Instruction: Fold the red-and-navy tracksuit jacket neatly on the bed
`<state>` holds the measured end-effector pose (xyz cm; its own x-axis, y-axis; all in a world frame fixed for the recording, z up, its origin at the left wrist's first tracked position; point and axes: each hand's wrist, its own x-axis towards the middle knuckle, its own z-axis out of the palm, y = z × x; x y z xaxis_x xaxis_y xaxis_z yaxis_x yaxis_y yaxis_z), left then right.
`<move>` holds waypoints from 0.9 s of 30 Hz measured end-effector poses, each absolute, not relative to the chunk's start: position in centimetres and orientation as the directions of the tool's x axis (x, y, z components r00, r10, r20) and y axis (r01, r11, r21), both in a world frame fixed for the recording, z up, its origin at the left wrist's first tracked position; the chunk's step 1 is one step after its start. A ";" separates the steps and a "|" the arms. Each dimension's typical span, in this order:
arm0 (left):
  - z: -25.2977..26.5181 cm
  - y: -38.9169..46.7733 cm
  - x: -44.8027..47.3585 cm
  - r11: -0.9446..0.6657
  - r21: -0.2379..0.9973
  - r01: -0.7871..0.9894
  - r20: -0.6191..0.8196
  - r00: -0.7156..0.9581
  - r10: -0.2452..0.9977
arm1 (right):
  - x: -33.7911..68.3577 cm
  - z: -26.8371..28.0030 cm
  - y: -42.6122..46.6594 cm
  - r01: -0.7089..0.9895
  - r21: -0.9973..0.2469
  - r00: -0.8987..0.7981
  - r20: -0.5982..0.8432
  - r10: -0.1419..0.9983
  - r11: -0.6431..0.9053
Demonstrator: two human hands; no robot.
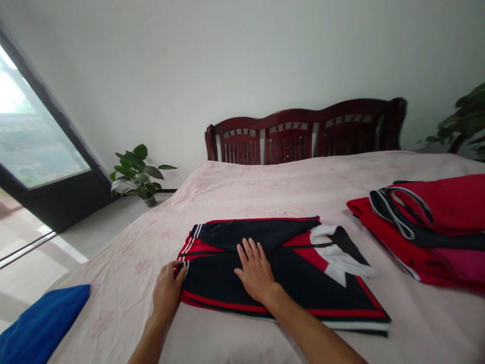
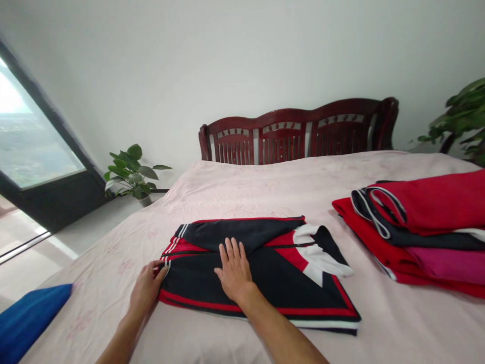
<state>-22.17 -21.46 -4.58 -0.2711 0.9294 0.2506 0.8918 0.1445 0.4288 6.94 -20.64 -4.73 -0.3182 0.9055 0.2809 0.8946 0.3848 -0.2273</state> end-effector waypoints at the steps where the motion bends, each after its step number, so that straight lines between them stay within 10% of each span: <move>1: -4.4 -21.8 -21.7 0.140 0.370 0.918 0.318 -0.266 0.910 | 7.4 -4.7 -21.9 0.892 -0.225 -0.323 0.291 0.900 0.393; 7: -4.3 -23.3 -18.1 -0.153 0.121 0.981 0.388 0.095 0.917 | 12.1 -5.2 -27.0 0.916 -0.244 -0.274 0.204 0.940 0.320; 13: -5.3 -23.9 -17.7 -0.071 0.061 0.996 0.291 0.050 0.955 | 20.9 -5.7 -27.4 0.982 -0.116 -0.127 0.192 0.973 0.151; 21: -5.7 -23.9 -19.1 -0.125 0.401 0.908 0.419 -0.061 0.906 | 28.1 -6.2 -29.5 1.000 0.002 0.020 0.400 0.916 -0.023; 27: -5.8 -26.2 -21.4 0.230 0.652 0.722 0.319 -0.537 0.781 | 28.5 -6.8 -30.0 1.000 0.006 0.011 0.557 0.831 -0.018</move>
<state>-21.44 -26.16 -5.79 -0.5366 0.7814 0.3185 0.7224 0.2304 0.6519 28.46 -29.97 -6.78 0.0111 0.8306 0.5568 0.9998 -0.0176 0.0063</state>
